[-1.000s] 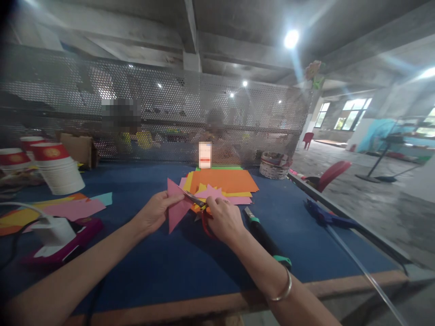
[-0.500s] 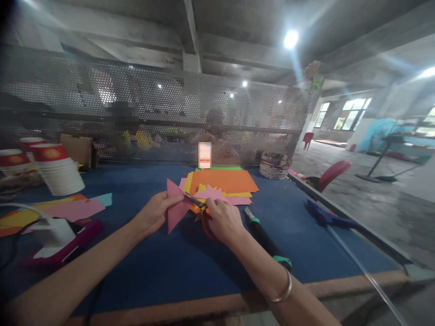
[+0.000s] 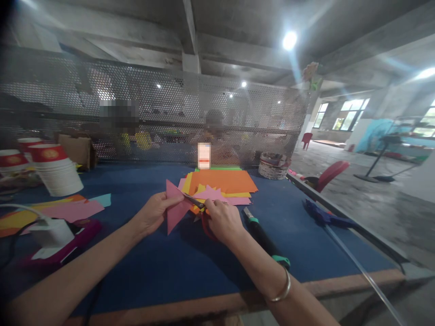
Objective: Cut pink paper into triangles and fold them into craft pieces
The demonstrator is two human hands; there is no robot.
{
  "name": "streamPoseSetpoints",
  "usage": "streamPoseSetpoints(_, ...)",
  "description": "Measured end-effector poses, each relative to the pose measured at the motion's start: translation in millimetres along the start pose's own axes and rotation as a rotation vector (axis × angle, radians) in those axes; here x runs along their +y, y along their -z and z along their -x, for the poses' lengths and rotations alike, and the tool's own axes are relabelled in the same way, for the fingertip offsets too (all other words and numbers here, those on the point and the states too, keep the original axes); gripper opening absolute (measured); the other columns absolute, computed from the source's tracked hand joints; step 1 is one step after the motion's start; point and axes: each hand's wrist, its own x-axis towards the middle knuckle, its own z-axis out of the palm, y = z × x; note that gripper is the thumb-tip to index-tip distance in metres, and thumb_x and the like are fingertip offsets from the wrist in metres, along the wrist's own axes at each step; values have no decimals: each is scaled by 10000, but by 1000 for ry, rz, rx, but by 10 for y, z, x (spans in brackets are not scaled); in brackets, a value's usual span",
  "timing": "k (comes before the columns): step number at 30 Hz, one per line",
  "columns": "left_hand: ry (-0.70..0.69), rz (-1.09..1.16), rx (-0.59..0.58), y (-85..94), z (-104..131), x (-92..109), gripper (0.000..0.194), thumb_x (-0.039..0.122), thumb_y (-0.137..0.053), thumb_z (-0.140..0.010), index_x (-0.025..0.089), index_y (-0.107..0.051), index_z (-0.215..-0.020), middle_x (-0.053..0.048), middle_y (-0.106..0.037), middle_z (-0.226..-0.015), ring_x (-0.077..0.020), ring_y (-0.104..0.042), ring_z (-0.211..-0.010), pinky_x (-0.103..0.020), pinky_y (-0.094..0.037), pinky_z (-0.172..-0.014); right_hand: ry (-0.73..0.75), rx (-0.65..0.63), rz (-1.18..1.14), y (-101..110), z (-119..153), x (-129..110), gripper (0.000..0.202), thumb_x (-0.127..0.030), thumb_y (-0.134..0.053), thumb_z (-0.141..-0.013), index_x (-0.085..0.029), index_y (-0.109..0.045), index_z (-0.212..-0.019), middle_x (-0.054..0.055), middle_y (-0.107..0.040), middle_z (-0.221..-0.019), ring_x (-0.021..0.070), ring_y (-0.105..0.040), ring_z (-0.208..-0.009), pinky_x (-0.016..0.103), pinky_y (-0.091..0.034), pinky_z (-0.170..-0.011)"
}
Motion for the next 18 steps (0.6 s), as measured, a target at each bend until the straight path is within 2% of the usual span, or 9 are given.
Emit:
streamPoseSetpoints(11, 22, -28, 0, -16, 19, 29, 350, 289, -825, -595, 115, -724, -882, -105, -746, -898, -197, -685, -771, -272, -505, -737, -3, -13, -18, 10, 10, -9, 274, -357, -543, -934, -170, -580, -1131, 50, -629, -1058, 168, -626, -904, 375, -529, -792)
streamPoseSetpoints(18, 20, -52, 31, 8, 6, 97, 334, 323, -811, -599, 124, -724, -852, -89, -744, -838, -178, -664, -688, -252, -487, -657, 2, -13, -64, 7, 5, -8, 297, -397, -535, -933, -164, -586, -1110, 51, -632, -1050, 169, -628, -901, 375, -526, -790)
